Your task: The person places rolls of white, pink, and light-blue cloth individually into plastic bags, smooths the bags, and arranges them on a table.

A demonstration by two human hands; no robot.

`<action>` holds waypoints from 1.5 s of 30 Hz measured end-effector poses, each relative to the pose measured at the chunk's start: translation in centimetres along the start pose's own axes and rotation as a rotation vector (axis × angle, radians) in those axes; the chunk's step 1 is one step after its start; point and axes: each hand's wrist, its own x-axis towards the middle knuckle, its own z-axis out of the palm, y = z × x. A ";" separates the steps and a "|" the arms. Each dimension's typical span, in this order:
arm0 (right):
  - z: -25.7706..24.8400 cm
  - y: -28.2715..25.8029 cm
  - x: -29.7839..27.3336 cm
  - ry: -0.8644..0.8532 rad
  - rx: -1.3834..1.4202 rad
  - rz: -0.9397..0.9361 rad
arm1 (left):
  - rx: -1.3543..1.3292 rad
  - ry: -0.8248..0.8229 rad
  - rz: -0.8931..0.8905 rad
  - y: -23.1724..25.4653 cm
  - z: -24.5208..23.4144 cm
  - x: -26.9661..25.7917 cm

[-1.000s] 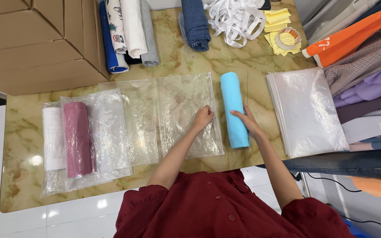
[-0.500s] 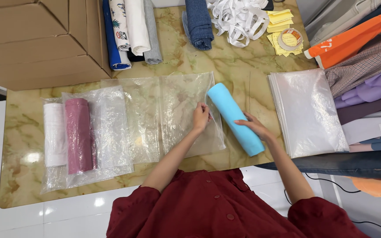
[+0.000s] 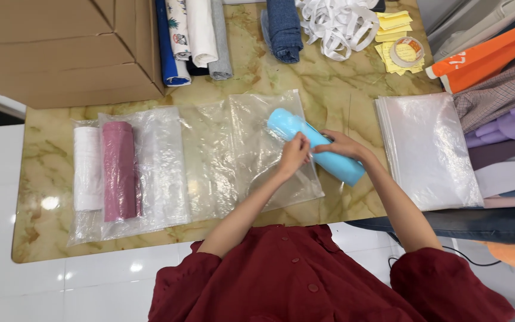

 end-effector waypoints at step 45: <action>7.4 -6.6 0.6 0.016 0.708 0.196 | 1.148 -0.270 0.583 0.4 -1.5 -9.2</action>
